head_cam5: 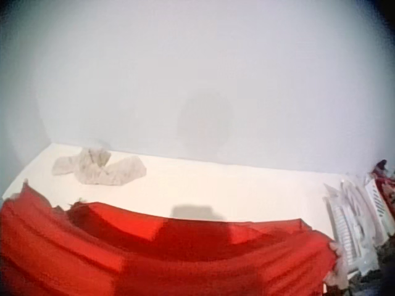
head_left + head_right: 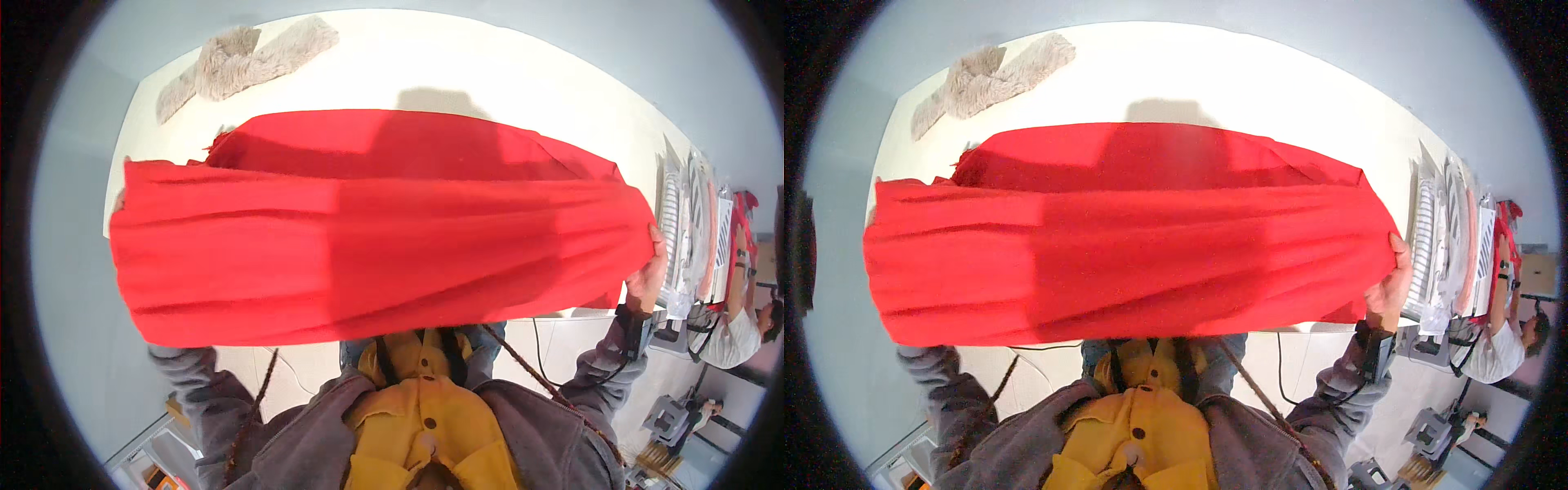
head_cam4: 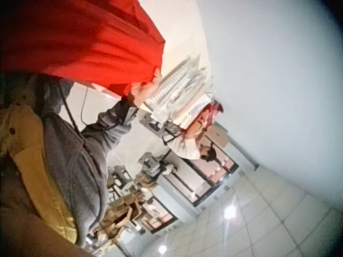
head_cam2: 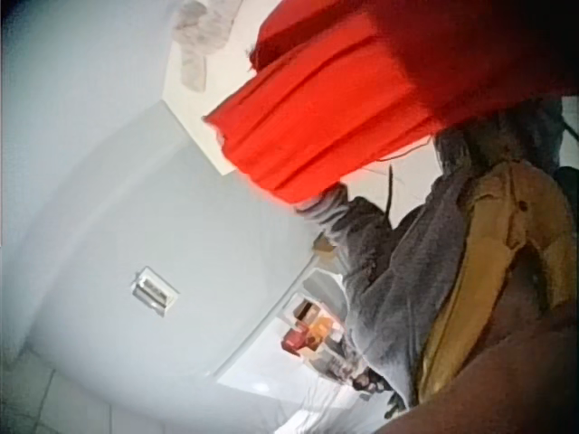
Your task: The person folds a red scarf on a white table, aligning edges and smoothing the fabric. They then place the folded scarf into a clear plastic bag and press it flat.
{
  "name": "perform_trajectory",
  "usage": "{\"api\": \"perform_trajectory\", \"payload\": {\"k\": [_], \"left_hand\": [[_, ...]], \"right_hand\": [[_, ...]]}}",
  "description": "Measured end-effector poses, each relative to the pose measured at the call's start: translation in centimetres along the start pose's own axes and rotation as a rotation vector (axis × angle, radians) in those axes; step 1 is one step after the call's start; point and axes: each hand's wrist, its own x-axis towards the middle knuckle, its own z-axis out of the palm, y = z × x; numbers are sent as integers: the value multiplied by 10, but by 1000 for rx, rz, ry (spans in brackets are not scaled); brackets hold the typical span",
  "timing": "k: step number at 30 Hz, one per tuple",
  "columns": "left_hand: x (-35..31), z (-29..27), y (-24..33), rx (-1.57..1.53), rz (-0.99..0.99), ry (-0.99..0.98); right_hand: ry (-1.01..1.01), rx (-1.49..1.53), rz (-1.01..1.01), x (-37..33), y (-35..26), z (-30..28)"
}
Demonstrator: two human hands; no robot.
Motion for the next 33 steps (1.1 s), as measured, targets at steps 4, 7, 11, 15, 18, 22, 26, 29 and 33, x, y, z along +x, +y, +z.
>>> {"api": "perform_trajectory", "payload": {"k": [4,7,11,15,18,22,26,29,33], "left_hand": [[20,-65,-26,123,-170,11],[29,-99,-61,214,-279,-1],[24,-134,-99,294,-394,-10],[-7,-170,-105,310,-476,35],[-25,-193,-96,311,-508,66],[-29,-207,-87,315,-516,81],[-16,-205,-88,323,-509,63],[-13,-204,-93,340,-505,42],[-47,-216,-99,340,-575,56]], "right_hand": [[13,-34,-64,6,-6,-7],[93,-64,-125,9,-14,-31],[208,-300,32,20,-20,-80],[192,-541,285,30,-14,-102],[253,-552,95,18,1,-80],[229,-1079,50,-10,26,-38],[400,-753,42,-9,40,-28],[518,-629,-89,-6,17,-40],[680,-1172,-370,-18,-24,-75]]}}
